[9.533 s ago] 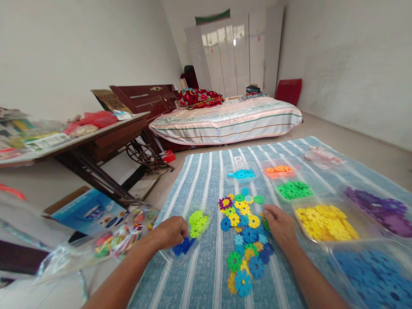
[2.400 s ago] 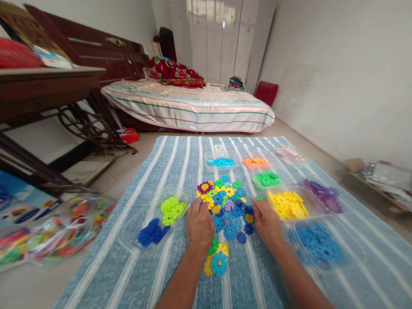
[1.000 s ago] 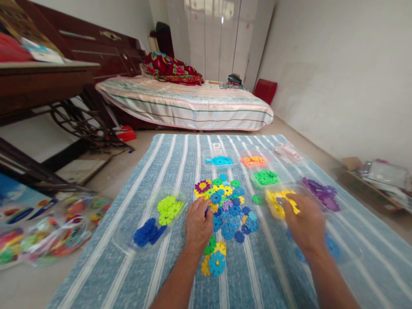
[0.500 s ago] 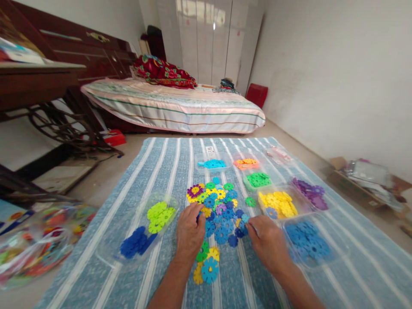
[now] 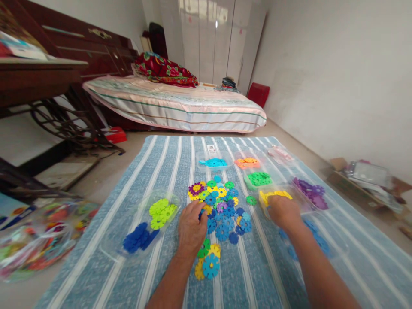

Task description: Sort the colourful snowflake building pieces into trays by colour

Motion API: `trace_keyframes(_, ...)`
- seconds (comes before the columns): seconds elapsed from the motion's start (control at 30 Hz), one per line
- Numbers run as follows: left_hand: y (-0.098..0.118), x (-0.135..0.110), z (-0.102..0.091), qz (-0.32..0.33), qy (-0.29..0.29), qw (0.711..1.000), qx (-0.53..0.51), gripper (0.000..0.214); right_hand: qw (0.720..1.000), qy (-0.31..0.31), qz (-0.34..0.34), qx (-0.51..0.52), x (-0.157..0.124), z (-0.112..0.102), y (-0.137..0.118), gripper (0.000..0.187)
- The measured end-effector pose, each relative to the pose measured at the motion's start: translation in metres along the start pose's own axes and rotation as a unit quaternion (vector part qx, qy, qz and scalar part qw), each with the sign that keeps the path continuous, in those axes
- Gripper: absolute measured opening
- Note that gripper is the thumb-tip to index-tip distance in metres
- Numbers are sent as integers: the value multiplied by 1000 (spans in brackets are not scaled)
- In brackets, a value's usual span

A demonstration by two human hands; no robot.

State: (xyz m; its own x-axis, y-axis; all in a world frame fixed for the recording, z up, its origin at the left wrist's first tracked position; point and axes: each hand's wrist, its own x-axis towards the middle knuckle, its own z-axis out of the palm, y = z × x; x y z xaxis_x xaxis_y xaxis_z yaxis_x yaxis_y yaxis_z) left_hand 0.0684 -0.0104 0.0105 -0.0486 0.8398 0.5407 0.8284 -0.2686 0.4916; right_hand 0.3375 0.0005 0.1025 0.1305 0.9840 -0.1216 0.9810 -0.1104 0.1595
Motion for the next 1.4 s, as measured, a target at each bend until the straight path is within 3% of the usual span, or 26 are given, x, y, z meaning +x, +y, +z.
trace_keyframes(0.4,1,-1,0,-11,-5,1000,-1,24,1000,22,17,15,-4,-10,10,23)
trace_keyframes(0.6,1,-2,-1,-10,-12,1000,-4,24,991,90,4,97,-24,-17,59,21)
trace_keyframes(0.7,2,-2,-1,-14,-13,1000,-5,24,992,76,21,98,-40,-16,87,19)
trace_keyframes(0.77,3,-1,-1,-17,-13,1000,-4,24,993,80,44,81,-50,-16,89,16)
trace_keyframes(0.83,4,-1,-3,-20,-15,1000,-4,24,989,109,44,89,-58,-16,74,18)
trace_keyframes(0.9,5,0,-4,-22,-16,1000,-9,25,985,124,-9,117,-63,-15,43,22)
trace_keyframes(1.0,6,0,-7,-18,-15,999,-22,27,982,83,-107,134,-62,-8,-8,22)
trace_keyframes(1.1,6,0,-9,-15,-7,999,-29,28,987,43,-122,99,-52,3,-43,18)
trace_keyframes(1.2,6,-1,-8,-19,7,999,-34,28,992,18,-106,64,-41,14,-56,20)
trace_keyframes(1.4,6,-1,-8,-41,17,998,-45,30,993,21,-105,42,-34,25,-56,31)
